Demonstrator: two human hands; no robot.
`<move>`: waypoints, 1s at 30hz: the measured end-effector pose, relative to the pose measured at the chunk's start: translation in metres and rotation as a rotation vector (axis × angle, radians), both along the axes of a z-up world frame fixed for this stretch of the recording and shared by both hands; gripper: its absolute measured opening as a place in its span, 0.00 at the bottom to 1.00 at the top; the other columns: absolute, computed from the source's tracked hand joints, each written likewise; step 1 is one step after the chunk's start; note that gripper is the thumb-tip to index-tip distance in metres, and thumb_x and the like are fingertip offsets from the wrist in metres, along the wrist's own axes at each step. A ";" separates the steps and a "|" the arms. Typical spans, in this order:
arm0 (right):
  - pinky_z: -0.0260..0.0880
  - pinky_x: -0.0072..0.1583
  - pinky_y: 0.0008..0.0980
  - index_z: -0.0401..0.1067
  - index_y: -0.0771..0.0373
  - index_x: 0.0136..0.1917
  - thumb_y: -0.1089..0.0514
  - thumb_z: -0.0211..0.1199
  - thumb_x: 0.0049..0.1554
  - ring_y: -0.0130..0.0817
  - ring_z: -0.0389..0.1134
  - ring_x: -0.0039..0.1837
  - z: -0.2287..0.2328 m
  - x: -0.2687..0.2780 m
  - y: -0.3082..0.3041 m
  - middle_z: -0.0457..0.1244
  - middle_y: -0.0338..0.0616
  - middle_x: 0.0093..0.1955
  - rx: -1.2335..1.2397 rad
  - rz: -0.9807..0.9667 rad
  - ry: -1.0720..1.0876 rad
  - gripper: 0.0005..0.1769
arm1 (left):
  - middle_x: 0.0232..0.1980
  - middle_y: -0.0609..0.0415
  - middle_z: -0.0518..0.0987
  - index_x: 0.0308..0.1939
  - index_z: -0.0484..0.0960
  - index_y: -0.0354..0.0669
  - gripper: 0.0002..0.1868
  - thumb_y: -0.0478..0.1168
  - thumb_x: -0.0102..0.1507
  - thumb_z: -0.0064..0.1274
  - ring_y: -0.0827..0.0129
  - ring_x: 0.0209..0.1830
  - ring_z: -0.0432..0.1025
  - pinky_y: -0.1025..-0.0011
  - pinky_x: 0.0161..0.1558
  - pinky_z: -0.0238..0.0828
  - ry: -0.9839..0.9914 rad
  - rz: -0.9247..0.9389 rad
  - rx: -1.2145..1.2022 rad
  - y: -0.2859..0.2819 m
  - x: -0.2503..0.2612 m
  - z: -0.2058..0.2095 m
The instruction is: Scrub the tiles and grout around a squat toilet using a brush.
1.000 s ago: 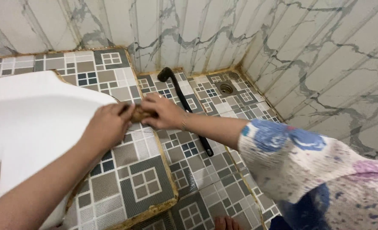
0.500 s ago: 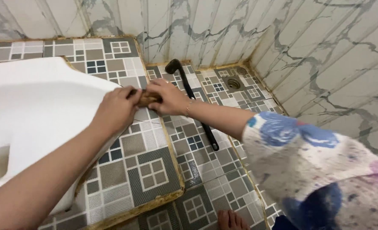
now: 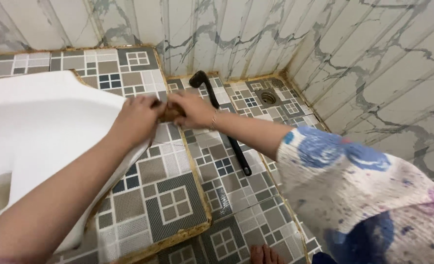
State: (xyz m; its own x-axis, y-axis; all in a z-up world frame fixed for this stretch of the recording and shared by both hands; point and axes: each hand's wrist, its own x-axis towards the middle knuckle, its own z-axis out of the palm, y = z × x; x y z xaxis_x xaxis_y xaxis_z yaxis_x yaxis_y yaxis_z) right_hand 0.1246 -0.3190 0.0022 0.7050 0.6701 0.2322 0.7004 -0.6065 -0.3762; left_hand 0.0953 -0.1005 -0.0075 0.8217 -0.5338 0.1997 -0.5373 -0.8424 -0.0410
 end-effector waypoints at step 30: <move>0.73 0.61 0.36 0.61 0.64 0.71 0.47 0.84 0.38 0.41 0.72 0.57 -0.127 0.043 -0.033 0.68 0.50 0.58 0.496 -0.044 0.366 0.54 | 0.81 0.54 0.58 0.76 0.62 0.53 0.31 0.57 0.72 0.31 0.61 0.80 0.52 0.43 0.76 0.34 -0.029 0.203 -0.071 -0.016 0.027 -0.049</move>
State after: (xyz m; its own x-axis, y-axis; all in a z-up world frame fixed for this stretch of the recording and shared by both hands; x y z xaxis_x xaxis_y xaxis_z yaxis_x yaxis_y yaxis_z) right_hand 0.1679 -0.3516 -0.1244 0.8224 0.5126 0.2467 0.4511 -0.3235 -0.8318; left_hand 0.1224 -0.1166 -0.0563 0.9043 -0.3413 0.2563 -0.3554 -0.9347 0.0095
